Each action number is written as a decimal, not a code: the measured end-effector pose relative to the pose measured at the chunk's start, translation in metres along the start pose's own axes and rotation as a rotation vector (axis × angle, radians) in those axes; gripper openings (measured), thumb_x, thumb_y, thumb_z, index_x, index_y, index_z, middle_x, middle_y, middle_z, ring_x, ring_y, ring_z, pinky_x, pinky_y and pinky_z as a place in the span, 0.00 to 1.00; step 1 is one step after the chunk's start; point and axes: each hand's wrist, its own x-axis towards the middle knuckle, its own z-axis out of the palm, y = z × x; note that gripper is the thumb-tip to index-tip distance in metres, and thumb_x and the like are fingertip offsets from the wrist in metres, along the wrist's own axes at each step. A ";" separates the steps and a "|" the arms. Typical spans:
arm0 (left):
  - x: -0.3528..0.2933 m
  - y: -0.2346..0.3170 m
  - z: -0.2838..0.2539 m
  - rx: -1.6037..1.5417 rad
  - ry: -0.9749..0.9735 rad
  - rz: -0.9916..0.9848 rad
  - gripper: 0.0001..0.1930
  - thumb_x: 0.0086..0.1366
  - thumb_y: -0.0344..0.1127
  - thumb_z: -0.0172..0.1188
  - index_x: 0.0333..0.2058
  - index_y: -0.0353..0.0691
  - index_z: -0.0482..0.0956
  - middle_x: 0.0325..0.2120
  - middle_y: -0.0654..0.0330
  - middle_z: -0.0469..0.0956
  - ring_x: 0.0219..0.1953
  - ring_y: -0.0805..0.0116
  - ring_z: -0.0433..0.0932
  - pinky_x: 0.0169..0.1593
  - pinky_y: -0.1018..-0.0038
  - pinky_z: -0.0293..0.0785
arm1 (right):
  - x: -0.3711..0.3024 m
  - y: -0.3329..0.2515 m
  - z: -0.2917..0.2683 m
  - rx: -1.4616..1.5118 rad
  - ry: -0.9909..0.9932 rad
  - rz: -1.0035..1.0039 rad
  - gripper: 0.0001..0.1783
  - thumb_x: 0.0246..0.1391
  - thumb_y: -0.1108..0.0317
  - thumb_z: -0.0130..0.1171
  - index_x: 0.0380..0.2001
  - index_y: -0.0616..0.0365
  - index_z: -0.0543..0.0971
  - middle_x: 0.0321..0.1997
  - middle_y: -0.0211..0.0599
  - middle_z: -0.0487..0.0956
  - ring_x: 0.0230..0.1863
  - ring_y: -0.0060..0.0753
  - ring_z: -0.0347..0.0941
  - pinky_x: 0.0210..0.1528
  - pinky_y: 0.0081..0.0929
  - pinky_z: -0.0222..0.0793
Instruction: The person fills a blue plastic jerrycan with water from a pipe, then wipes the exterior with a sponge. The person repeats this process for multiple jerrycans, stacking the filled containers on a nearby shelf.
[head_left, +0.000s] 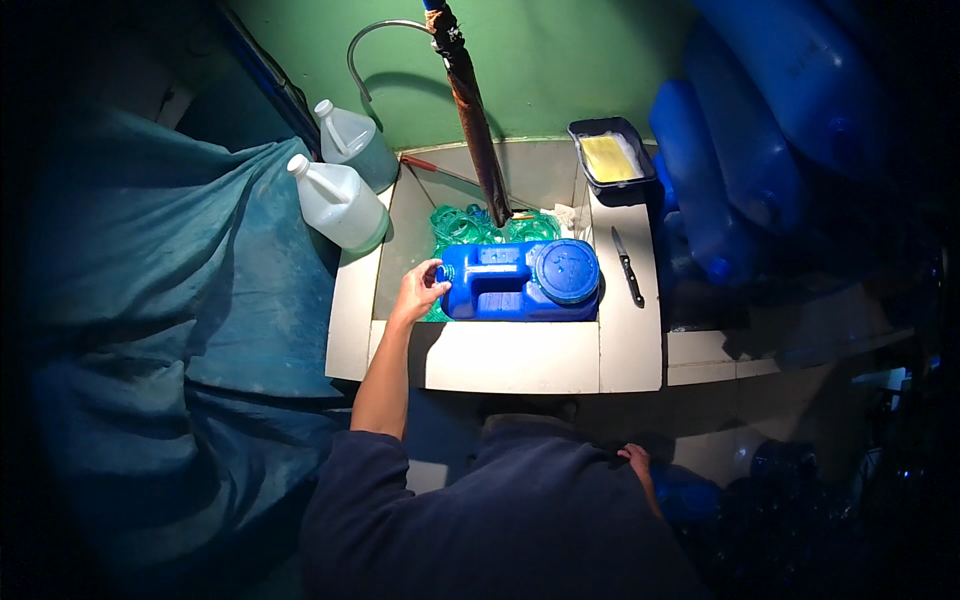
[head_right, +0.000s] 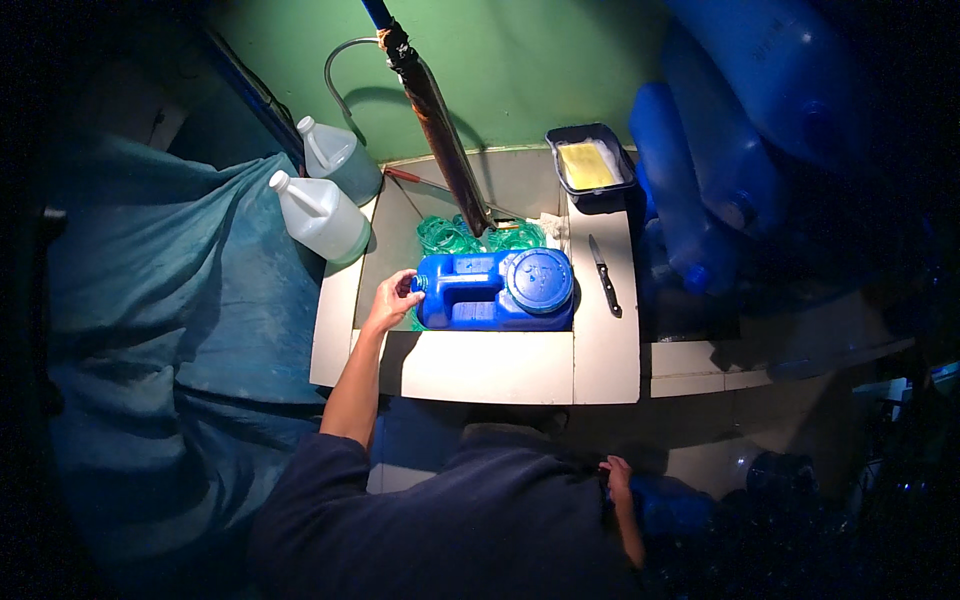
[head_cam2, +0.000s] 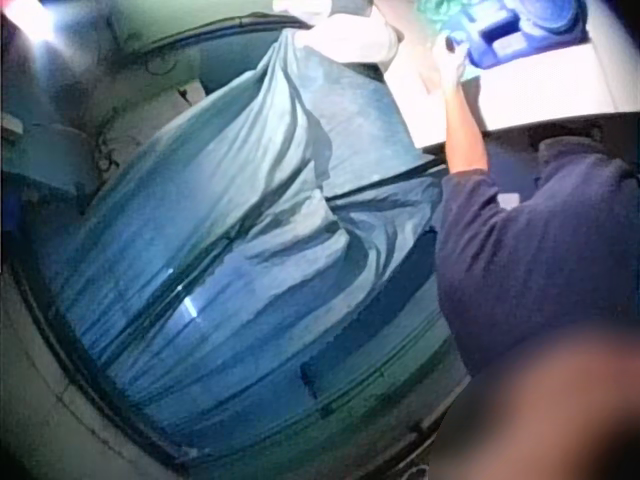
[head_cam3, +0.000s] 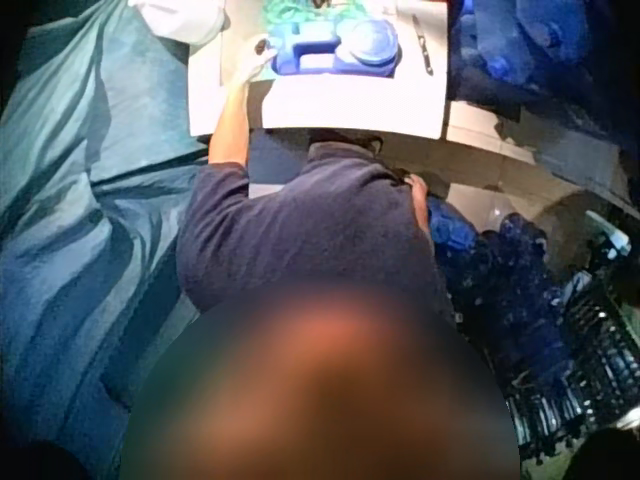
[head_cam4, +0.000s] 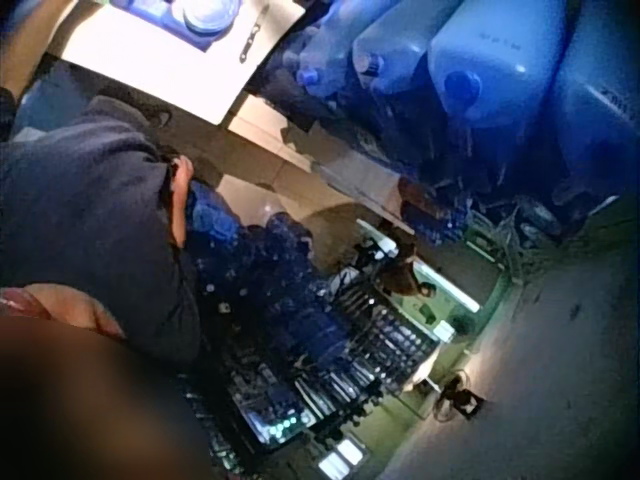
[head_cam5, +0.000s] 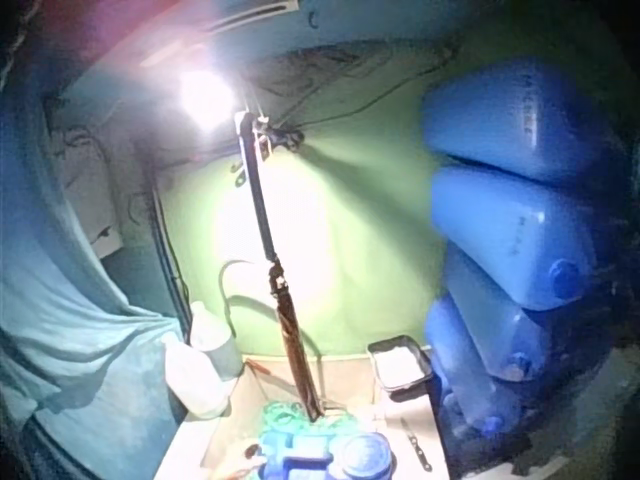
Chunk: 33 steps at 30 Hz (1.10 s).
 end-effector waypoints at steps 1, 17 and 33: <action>0.003 0.003 -0.003 0.057 -0.025 0.031 0.27 0.52 0.28 0.72 0.51 0.31 0.77 0.29 0.63 0.77 0.30 0.77 0.73 0.37 0.77 0.75 | -0.002 -0.006 -0.002 -0.057 0.009 0.010 0.14 0.63 0.62 0.56 0.48 0.57 0.79 0.37 0.38 0.83 0.30 0.29 0.78 0.34 0.27 0.74; 0.010 0.026 -0.015 0.596 -0.183 0.204 0.17 0.49 0.21 0.60 0.41 0.33 0.75 0.36 0.42 0.79 0.41 0.40 0.78 0.43 0.54 0.74 | -0.032 -0.045 -0.080 -0.202 0.064 0.139 0.17 0.65 0.56 0.53 0.54 0.48 0.73 0.35 0.32 0.79 0.28 0.26 0.75 0.26 0.27 0.71; 0.029 0.038 -0.019 1.091 -0.272 0.445 0.07 0.54 0.26 0.55 0.33 0.44 0.73 0.30 0.54 0.76 0.37 0.49 0.78 0.38 0.55 0.75 | -0.048 -0.081 -0.046 -0.640 -0.031 -0.144 0.14 0.62 0.62 0.60 0.46 0.57 0.79 0.34 0.33 0.82 0.32 0.25 0.78 0.36 0.25 0.75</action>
